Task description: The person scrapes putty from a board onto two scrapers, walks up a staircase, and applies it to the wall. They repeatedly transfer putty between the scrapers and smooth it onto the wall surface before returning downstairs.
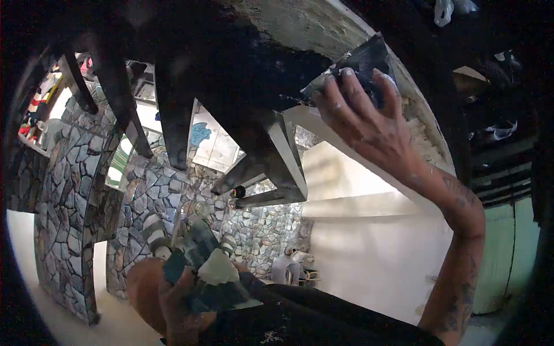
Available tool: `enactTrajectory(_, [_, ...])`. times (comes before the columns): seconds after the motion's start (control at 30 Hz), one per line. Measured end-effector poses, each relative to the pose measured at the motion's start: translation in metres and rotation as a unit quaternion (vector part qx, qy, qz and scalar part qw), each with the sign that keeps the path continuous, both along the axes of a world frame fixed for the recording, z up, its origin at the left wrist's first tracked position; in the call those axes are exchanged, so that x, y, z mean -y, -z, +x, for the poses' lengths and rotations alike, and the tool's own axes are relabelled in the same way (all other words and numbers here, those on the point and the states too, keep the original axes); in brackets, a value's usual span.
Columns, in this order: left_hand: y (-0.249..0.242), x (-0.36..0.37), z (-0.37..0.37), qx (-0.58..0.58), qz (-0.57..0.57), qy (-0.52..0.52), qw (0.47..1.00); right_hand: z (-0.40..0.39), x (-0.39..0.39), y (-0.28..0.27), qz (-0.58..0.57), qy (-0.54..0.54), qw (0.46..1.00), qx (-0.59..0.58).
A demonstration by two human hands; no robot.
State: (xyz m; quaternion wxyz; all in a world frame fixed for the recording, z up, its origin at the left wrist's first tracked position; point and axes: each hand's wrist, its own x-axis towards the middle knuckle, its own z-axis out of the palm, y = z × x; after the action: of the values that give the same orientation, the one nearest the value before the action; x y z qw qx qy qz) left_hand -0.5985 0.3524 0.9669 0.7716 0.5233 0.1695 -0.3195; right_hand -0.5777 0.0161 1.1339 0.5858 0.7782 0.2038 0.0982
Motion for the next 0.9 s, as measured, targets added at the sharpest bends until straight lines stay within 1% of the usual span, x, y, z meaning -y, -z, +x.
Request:
enactTrajectory(0.03, [0.0,0.0,0.0,0.002,0.002,0.001,1.0,0.001,0.001,0.0,0.021,0.025,0.999,-0.005])
enactTrajectory(0.17, [-0.001,0.001,0.002,0.008,0.017,0.006,1.0,0.002,0.004,-0.002,0.004,0.018,1.0,-0.018])
enactTrajectory(0.27, [-0.004,0.006,0.007,0.022,0.031,0.006,0.999,0.0,0.016,0.006,-0.01,0.017,1.0,-0.004])
enactTrajectory(0.33, [-0.007,0.007,0.01,0.034,0.046,0.009,0.998,-0.01,0.024,0.008,-0.047,0.024,0.999,0.011])
enactTrajectory(0.43, [-0.011,0.013,0.012,0.055,0.069,0.015,0.996,-0.022,0.037,0.013,-0.045,0.019,0.998,0.027])
enactTrajectory(0.63, [-0.016,0.011,0.022,0.096,0.157,0.011,0.983,-0.053,0.061,0.017,-0.062,0.004,0.995,0.071])
enactTrajectory(0.83, [-0.023,0.01,0.014,0.116,0.226,0.015,0.967,-0.089,0.087,0.019,-0.015,-0.003,0.998,0.068])
enactTrajectory(0.9, [-0.019,0.01,0.01,0.129,0.22,0.021,0.967,-0.105,0.096,0.018,-0.013,0.009,0.998,0.068])
